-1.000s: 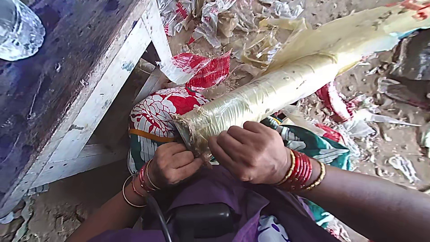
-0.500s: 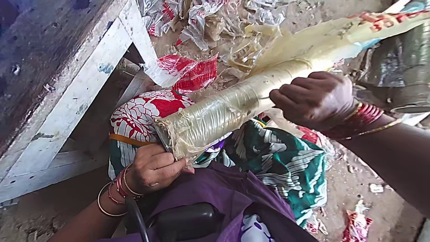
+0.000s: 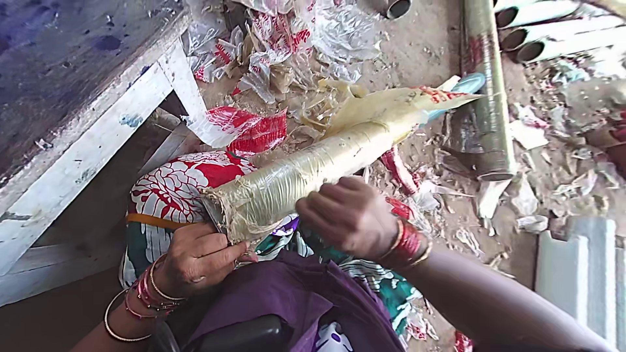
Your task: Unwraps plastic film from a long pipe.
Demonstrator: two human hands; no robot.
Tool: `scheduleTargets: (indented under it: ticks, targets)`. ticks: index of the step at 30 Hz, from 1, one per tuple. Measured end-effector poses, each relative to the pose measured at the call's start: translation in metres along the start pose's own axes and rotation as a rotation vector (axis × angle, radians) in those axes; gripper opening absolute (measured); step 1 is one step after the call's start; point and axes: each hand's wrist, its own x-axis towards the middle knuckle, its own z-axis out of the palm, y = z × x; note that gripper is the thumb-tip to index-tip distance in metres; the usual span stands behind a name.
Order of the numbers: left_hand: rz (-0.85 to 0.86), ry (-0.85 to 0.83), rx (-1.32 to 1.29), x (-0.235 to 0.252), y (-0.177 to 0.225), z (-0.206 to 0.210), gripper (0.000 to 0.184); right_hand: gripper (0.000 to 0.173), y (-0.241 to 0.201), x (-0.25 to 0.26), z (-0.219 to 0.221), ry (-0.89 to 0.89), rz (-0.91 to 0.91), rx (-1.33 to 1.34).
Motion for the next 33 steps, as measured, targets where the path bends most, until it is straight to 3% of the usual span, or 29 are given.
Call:
scheduleTargets:
  ticks: [3, 7, 22, 25, 27, 28, 31, 33]
  targets:
    - [0.011, -0.005, 0.018, -0.002, 0.000, 0.001, 0.026, 0.021, -0.023, 0.020, 0.025, 0.053, -0.081, -0.029]
    - [0.005, -0.012, 0.034, -0.003, 0.000, 0.000, 0.025, 0.022, -0.012, 0.011, 0.036, 0.063, -0.082, -0.054]
    - [-0.045, -0.048, 0.071, -0.004, -0.001, -0.006, 0.024, 0.017, 0.163, -0.139, -0.009, -0.138, 0.087, -0.430]
    - [-0.041, -0.026, 0.073, -0.002, -0.001, -0.005, 0.025, 0.010, 0.179, -0.160, -0.026, -0.361, 0.326, -0.525]
    - [-0.024, -0.012, 0.066, -0.001, -0.001, -0.003, 0.025, 0.012, 0.177, -0.160, -0.037, -0.452, 0.611, -0.515]
    - [-0.010, -0.003, 0.065, 0.000, -0.003, -0.002, 0.025, 0.013, 0.170, -0.153, -0.039, -0.392, 0.649, -0.516]
    - [-0.016, 0.004, 0.063, 0.000, -0.001, -0.001, 0.027, 0.021, 0.117, -0.107, -0.028, -0.145, 0.500, -0.404]
    - [-0.024, 0.006, 0.051, 0.001, -0.001, -0.001, 0.028, 0.023, 0.073, -0.069, -0.017, -0.077, 0.341, -0.251]
